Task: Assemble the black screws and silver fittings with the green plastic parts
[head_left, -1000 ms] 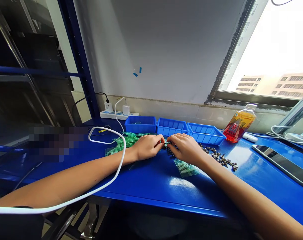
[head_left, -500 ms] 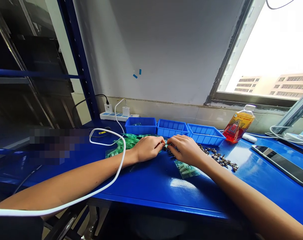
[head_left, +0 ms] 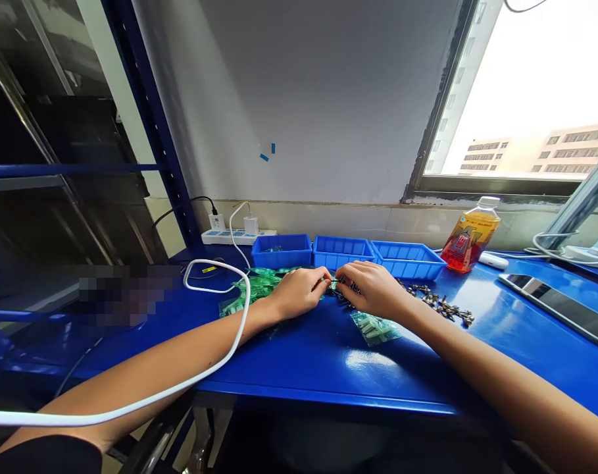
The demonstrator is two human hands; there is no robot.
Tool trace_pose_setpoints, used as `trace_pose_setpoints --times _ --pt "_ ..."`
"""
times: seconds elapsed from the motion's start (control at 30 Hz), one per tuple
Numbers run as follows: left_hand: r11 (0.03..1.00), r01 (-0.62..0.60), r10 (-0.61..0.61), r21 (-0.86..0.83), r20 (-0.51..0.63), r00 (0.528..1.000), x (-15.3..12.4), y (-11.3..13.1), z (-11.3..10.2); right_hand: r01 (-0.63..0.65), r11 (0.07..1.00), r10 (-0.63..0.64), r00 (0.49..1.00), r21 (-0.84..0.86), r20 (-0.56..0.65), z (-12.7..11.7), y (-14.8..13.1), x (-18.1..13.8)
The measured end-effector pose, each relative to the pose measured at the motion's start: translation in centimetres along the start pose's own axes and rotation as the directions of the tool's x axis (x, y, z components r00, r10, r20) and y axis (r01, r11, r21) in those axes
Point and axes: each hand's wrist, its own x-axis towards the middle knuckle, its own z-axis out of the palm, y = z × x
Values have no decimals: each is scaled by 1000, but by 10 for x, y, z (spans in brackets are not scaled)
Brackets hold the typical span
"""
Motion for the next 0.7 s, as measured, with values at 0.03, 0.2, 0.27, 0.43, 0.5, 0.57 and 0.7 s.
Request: trace_pose_setpoints --times 0.03,0.2,0.27,0.43,0.5,0.57,0.7 --pt "1000 -1 1 -1 3 1000 0 0 0 -3 1000 3 1000 0 9 0 1 0" --pt "999 27 -27 -35 -7 1000 1 0 1 -8 1000 8 1000 9 0 1 5 0" --pt "999 28 -29 -40 -14 999 0 0 1 7 1000 -7 1000 6 -17 1 5 0" --pt "1000 24 -24 -10 4 1000 -1 -2 0 31 999 -31 999 -14 -19 0 2 0" --pt "1000 26 -26 -7 10 1000 -1 -2 0 27 1000 -27 1000 -10 -13 0 0 -1" --pt "1000 26 -25 -14 15 1000 -1 -2 0 27 1000 -27 1000 -10 -12 0 0 -1" --pt "999 32 -31 -37 20 999 -1 -3 0 54 998 -54 998 -23 -20 3 1 -1"
